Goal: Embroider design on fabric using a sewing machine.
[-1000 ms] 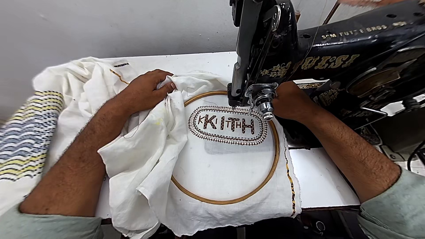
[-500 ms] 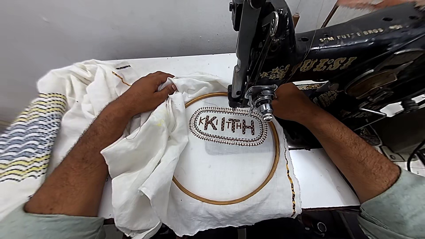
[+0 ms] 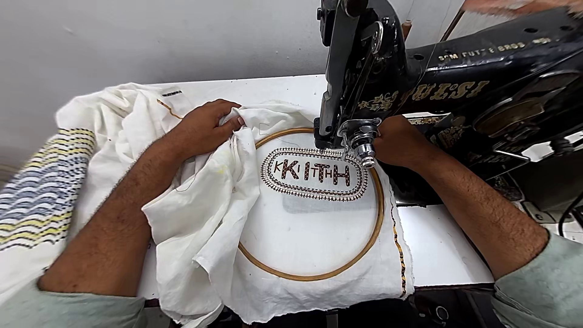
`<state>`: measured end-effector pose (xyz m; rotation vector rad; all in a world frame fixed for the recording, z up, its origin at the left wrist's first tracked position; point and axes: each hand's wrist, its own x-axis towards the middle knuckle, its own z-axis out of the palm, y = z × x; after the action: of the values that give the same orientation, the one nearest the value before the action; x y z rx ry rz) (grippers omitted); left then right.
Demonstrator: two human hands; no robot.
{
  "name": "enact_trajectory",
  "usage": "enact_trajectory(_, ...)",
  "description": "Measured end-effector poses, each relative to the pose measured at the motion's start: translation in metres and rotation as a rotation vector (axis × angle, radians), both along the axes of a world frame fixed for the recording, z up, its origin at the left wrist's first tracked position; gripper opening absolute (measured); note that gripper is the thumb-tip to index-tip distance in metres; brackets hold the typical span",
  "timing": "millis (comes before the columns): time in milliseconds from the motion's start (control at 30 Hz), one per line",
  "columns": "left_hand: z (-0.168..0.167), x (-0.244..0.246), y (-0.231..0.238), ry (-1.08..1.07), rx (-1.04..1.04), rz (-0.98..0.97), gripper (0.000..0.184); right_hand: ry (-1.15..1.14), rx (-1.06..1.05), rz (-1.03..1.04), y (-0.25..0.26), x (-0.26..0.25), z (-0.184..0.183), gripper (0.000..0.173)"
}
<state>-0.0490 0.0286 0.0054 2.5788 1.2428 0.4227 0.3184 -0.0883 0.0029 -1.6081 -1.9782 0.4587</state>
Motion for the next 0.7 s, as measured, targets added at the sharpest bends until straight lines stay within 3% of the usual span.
enact_trajectory(700,0.0041,0.0032,-0.0056,0.053,-0.018,0.009,0.043,0.009,-0.005,0.002,-0.0012,-0.0024,0.0028,0.019)
